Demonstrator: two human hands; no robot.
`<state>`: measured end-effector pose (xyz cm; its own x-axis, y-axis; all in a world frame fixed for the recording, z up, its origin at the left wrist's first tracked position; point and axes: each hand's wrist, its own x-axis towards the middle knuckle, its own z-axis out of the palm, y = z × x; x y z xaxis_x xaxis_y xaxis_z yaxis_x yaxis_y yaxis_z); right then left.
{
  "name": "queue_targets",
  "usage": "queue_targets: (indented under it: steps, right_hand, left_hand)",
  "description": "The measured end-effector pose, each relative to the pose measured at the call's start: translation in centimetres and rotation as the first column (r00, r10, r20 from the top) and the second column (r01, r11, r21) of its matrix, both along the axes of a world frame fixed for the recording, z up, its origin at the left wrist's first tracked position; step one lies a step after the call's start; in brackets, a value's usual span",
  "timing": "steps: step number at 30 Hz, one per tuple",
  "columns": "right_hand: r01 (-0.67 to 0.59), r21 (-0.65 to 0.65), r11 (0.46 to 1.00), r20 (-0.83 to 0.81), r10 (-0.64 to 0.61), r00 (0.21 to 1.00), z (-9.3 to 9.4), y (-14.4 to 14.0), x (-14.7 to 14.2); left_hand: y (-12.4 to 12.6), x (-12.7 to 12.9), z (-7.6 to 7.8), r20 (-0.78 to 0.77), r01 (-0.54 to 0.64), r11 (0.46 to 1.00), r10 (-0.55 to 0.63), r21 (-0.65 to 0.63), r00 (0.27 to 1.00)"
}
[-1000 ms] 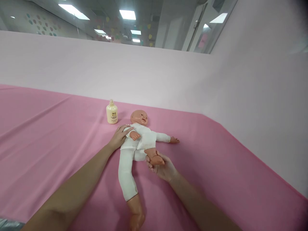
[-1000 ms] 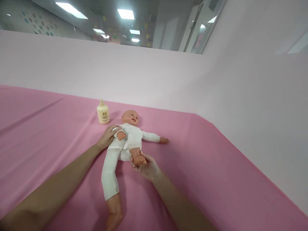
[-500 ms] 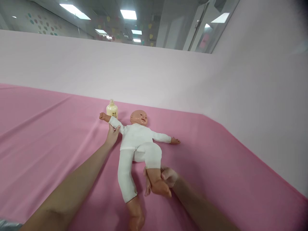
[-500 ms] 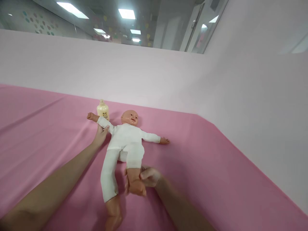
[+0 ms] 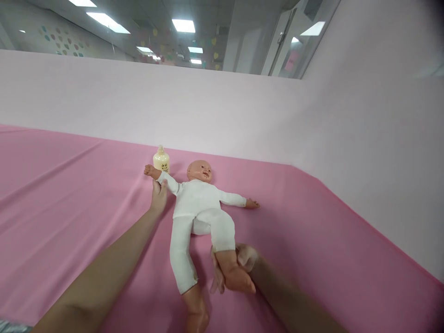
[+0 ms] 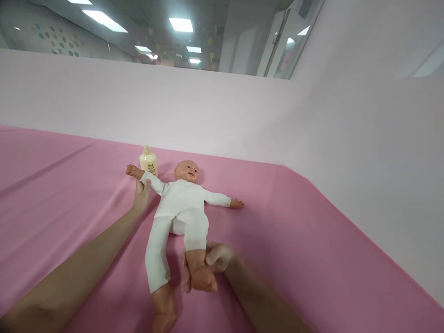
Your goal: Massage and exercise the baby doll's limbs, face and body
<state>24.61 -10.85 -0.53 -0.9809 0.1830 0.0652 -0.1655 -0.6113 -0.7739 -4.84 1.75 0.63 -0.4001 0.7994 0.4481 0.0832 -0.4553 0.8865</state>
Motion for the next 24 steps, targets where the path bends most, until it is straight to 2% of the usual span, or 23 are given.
queue_targets:
  steps: [2, 5, 7, 9, 12, 15, 19, 24]
  right_hand:
    - [0.158, -0.062, 0.985, -0.057, -0.162, 0.985, 0.1, 0.1, -0.1]
    - [0.415, -0.076, 0.906, -0.017, -0.418, 0.908, 1.0, 0.1, -0.4]
    - [0.526, -0.072, 0.847, 0.025, -0.526, 0.85, 1.6, 0.1, -0.6]
    - [0.598, -0.091, 0.796, 0.082, -0.592, 0.802, 1.8, 0.3, -0.6]
    - [0.658, -0.106, 0.746, 0.136, -0.645, 0.752, 1.7, 0.6, -0.7]
    - [0.666, -0.088, 0.741, 0.146, -0.652, 0.744, 1.7, 0.8, -0.9]
    - [0.665, -0.079, 0.743, 0.17, -0.647, 0.743, 1.8, 0.9, -1.0]
    - [0.667, -0.095, 0.739, 0.192, -0.644, 0.741, 2.1, 0.8, -1.0]
  left_hand:
    - [-0.1, 0.1, -0.1, -0.091, -0.004, 1.0, 0.007, 0.027, 0.996]
    - [-0.4, 0.3, -0.1, -0.276, 0.018, 0.999, -0.006, 0.042, 0.961]
    - [-0.7, 0.6, 0.1, -0.462, 0.09, 0.992, -0.04, 0.087, 0.886]
    - [-1.0, 0.8, 0.3, -0.646, 0.177, 0.976, -0.055, 0.126, 0.761]
    - [-1.3, 1.0, 0.5, -0.804, 0.237, 0.963, -0.037, 0.13, 0.593]
    - [-1.5, 1.0, 0.5, -0.861, 0.238, 0.963, -0.015, 0.124, 0.509]
    - [-1.5, 1.1, 0.6, -0.887, 0.242, 0.96, 0.012, 0.139, 0.462]
    - [-1.5, 1.1, 0.6, -0.888, 0.237, 0.963, 0.008, 0.132, 0.46]
